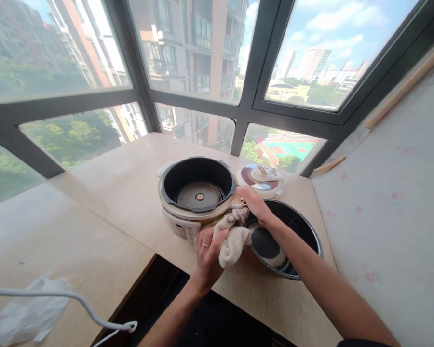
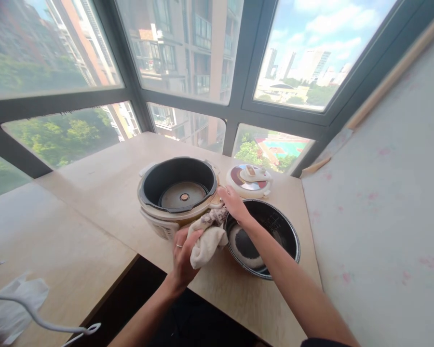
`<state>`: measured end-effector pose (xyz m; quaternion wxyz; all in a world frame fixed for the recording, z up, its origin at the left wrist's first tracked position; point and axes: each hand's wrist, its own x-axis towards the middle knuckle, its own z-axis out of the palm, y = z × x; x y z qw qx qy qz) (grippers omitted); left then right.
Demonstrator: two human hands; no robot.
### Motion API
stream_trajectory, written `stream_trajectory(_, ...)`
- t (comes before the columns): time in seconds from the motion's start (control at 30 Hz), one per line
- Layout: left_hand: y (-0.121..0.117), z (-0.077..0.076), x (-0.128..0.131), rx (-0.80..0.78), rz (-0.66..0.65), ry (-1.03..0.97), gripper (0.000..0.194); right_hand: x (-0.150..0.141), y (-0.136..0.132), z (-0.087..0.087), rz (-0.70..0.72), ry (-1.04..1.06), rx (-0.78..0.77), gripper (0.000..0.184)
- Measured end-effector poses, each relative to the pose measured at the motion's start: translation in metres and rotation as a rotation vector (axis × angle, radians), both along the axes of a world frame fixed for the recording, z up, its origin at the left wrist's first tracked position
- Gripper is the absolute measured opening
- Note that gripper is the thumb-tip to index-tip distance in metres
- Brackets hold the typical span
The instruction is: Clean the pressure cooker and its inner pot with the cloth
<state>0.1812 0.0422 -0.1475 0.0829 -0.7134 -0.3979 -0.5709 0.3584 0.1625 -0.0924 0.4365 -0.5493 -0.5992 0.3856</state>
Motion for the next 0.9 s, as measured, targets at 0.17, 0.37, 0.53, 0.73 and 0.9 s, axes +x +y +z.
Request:
stream_trajectory(0.17, 0.002, 0.020, -0.017, 0.106, -0.015, -0.122, 0.038, 0.000, -0.001, 0.006, -0.007, 0.006, -0.111, 0.039)
stream_trajectory(0.37, 0.012, 0.047, -0.044, 0.163, 0.104, -0.275, 0.054, 0.000, -0.006, 0.016, 0.060, 0.089, -0.268, 0.043)
stream_trajectory(0.53, 0.042, 0.085, -0.090, 0.365, 0.328, -0.323, 0.063, -0.004, -0.009, 0.014, 0.054, 0.115, -0.243, 0.051)
stream_trajectory(0.73, 0.074, 0.114, -0.133, 0.383, 0.503, -0.422, 0.057, -0.001, -0.008, 0.016, 0.084, 0.099, -0.255, 0.055)
stream_trajectory(0.9, 0.072, 0.114, -0.141, 0.240, 0.569, -0.486, 0.047, 0.001, -0.009, 0.017, 0.102, 0.108, -0.293, 0.058)
